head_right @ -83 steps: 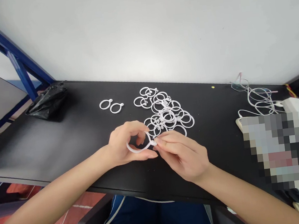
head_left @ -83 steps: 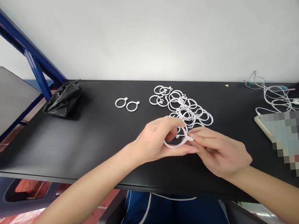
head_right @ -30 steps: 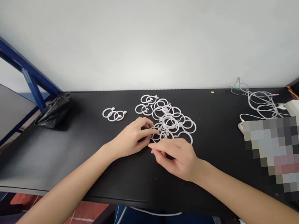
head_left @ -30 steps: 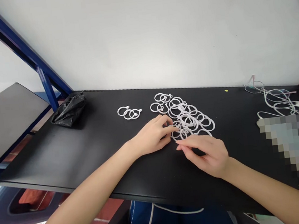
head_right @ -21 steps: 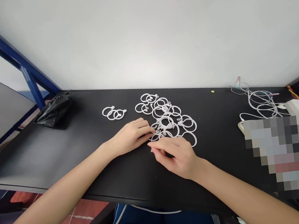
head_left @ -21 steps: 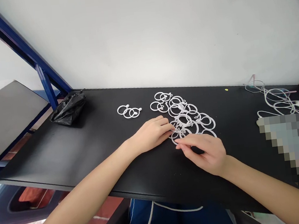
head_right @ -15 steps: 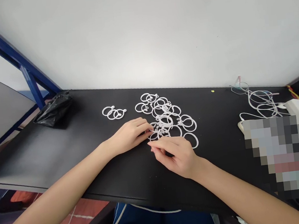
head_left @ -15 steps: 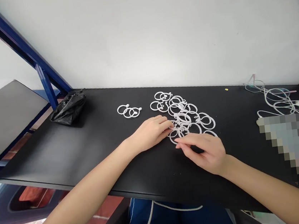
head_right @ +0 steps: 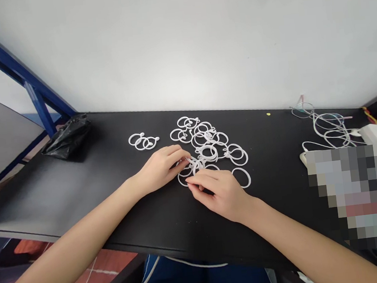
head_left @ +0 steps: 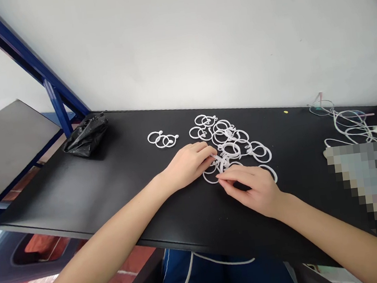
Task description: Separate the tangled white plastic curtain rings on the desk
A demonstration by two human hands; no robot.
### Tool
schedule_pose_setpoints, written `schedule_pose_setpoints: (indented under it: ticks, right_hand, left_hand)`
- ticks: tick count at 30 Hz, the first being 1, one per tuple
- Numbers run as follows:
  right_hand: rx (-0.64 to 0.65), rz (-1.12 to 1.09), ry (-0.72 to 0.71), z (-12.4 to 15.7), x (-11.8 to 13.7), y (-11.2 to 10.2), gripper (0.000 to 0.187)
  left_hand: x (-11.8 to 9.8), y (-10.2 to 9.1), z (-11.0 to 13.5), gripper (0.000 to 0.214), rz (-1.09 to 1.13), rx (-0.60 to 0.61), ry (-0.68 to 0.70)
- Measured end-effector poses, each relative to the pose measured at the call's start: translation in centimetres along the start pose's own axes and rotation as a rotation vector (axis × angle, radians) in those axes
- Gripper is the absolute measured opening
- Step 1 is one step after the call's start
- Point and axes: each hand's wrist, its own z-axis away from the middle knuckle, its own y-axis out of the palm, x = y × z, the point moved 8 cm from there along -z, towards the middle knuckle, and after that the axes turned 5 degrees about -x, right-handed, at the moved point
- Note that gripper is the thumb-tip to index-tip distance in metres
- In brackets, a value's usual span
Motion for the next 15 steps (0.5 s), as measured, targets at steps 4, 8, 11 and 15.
schedule_pose_setpoints:
  ticks: [4, 8, 11, 15]
  right_hand:
    - [0.021, 0.093, 0.049, 0.0, -0.7, 0.3, 0.011]
    - [0.001, 0.163, 0.107, 0.1, -1.5, 0.0, 0.011]
    - [-0.001, 0.207, 0.135, 0.1, -2.0, -0.2, 0.013]
    - [-0.006, 0.239, 0.149, 0.2, -2.1, -0.3, 0.016]
  left_hand:
    - [0.2, -0.1, 0.1, 0.014, 0.032, -0.034, -0.008]
    - [0.4, -0.1, 0.2, 0.014, 0.056, -0.036, -0.033]
    - [0.4, -0.1, 0.1, 0.014, 0.077, -0.021, -0.046]
    - [0.4, -0.1, 0.1, 0.016, 0.098, -0.016, -0.045]
